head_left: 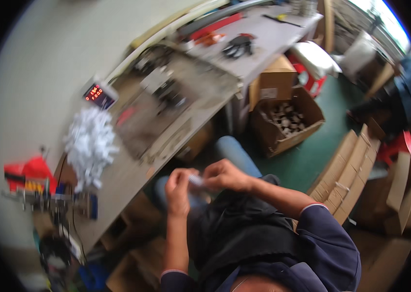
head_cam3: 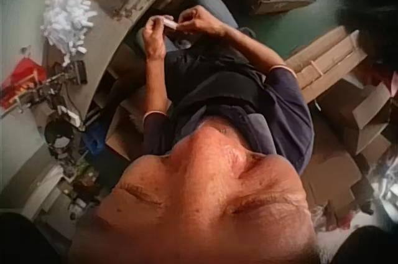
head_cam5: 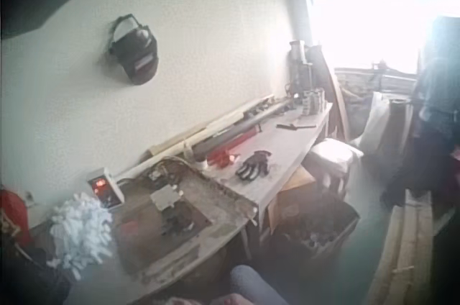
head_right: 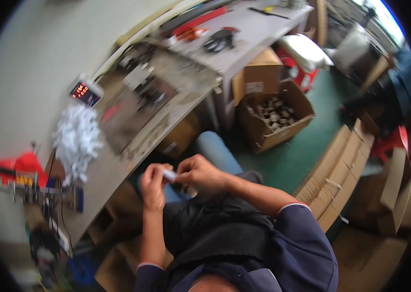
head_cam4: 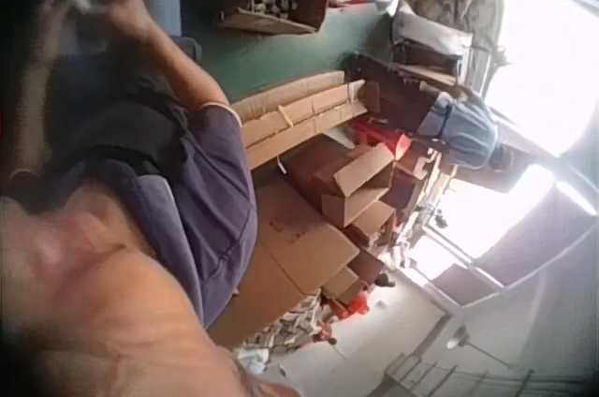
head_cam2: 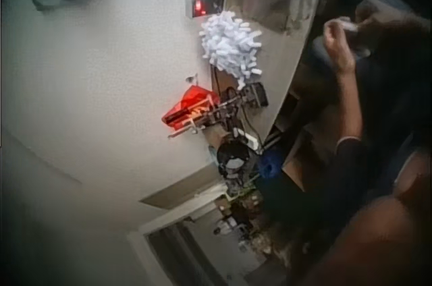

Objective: The person assembles small plastic components using a workbench fixture and a manual press.

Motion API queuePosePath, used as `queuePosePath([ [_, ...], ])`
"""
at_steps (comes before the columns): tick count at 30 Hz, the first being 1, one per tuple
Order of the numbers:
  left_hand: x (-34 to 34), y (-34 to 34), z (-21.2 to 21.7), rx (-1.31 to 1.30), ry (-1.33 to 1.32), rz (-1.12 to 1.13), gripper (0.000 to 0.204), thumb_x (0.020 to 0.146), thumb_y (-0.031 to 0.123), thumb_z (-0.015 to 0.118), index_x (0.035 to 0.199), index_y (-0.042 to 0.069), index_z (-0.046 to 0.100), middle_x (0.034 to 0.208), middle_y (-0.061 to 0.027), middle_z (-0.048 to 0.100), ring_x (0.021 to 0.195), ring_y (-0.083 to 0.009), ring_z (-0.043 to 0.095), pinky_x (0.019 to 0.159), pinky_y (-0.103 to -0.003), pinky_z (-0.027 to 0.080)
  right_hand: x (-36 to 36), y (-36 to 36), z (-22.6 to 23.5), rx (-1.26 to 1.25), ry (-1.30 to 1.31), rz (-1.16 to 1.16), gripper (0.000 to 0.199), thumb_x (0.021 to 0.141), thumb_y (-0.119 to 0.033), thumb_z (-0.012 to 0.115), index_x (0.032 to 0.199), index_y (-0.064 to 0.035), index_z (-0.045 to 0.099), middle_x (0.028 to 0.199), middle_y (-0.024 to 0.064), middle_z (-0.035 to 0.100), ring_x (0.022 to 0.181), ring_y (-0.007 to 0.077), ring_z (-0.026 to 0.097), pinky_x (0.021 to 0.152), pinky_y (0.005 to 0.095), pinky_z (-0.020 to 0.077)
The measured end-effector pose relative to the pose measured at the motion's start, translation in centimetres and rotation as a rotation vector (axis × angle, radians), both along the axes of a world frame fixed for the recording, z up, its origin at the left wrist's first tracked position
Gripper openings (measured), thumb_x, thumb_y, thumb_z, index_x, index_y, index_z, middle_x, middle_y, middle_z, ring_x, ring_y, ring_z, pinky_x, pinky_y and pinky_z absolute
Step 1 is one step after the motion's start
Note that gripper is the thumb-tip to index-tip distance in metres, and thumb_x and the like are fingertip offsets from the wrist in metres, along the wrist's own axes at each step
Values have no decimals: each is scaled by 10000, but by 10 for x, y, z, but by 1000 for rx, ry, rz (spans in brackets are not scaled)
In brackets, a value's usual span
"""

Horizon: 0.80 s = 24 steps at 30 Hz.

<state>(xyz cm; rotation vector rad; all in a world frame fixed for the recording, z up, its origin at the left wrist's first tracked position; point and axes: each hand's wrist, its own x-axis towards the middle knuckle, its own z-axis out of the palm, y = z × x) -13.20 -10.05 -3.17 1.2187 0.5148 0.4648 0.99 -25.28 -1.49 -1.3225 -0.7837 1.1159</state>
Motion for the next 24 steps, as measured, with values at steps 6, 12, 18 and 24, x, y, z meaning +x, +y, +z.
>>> queuePosePath([
  [6, -6, 46, 30, 138, 14, 219, 183, 1055, 197, 601, 1018, 22, 643, 944, -72, 703, 747, -114, 656, 645, -260, 547, 11, 42, 6, -53, -37, -123, 153, 910, -157, 740, 891, -8, 711, 725, 9, 665, 663, 61, 605, 584, 236, 463],
  [12, 26, 121, 46, 225, -20, 488, 157, 1026, 192, 647, 1002, 37, 655, 867, -44, 694, 688, -104, 643, 602, -254, 540, 68, 108, 4, 28, -653, -417, 215, 813, -188, 696, 778, 24, 686, 645, 149, 642, 620, 220, 651, 614, 376, 506],
  [18, 79, 186, 28, 499, 27, 580, 152, 1026, 171, 634, 997, 24, 658, 851, -31, 684, 687, -89, 632, 597, -244, 522, 93, 170, 1, -48, -879, -550, 192, 805, -227, 682, 794, -40, 726, 739, 187, 697, 731, 380, 701, 705, 456, 553],
  [24, 93, 198, 3, 626, 112, 507, 151, 1013, 159, 653, 993, 12, 681, 811, -14, 683, 681, -68, 600, 644, -233, 500, 110, 191, -10, -188, -960, -596, 187, 812, -233, 680, 805, -54, 736, 750, 180, 706, 758, 377, 706, 745, 461, 560],
])
